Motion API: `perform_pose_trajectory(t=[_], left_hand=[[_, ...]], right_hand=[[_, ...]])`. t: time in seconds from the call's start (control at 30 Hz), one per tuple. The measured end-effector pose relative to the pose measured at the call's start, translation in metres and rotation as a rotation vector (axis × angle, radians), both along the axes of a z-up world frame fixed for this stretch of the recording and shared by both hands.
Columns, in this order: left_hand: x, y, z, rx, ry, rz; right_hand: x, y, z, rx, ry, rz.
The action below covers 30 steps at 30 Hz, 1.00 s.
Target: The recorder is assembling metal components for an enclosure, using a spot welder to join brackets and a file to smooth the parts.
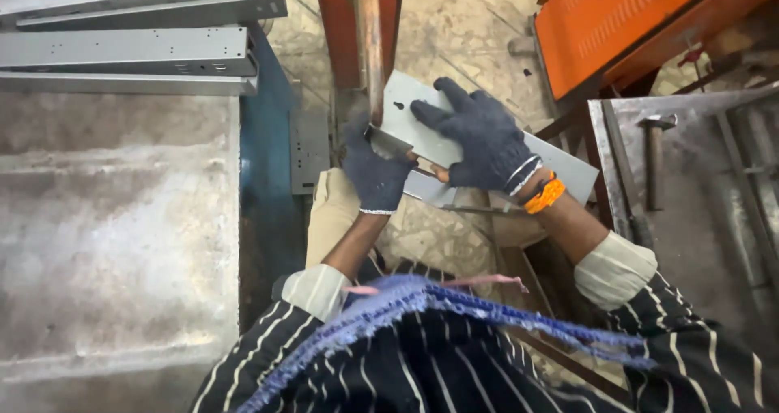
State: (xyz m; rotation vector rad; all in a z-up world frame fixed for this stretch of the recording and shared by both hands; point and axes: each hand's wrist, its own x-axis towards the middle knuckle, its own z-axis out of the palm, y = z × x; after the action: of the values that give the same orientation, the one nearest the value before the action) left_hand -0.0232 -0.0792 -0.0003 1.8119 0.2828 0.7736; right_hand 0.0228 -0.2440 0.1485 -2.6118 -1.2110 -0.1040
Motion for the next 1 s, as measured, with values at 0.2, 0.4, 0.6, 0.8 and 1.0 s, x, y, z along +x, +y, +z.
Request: perform_pose_trajectory(t=[0.2, 0.4, 0.6, 0.8, 1.0], left_hand=[[-0.002, 0.008, 0.005, 0.026, -0.036, -0.058], [0.0, 0.021, 0.004, 0.061, -0.05, -0.158], [-0.006, 0.024, 0.014, 0.105, -0.021, -0.164], [-0.002, 0.012, 0.013, 0.02, -0.001, -0.105], [0.001, -0.002, 0.005, 0.032, -0.069, 0.013]], right_hand=[[-0.014, -0.001, -0.011, 0.115, 0.001, -0.039], [-0.037, 0.007, -0.017, 0.162, 0.021, -0.185], [-0.041, 0.006, -0.029, 0.196, 0.005, -0.197], [-0.032, 0.003, -0.013, 0.149, -0.012, -0.14], [-0.008, -0.003, -0.006, 0.062, -0.06, -0.033]])
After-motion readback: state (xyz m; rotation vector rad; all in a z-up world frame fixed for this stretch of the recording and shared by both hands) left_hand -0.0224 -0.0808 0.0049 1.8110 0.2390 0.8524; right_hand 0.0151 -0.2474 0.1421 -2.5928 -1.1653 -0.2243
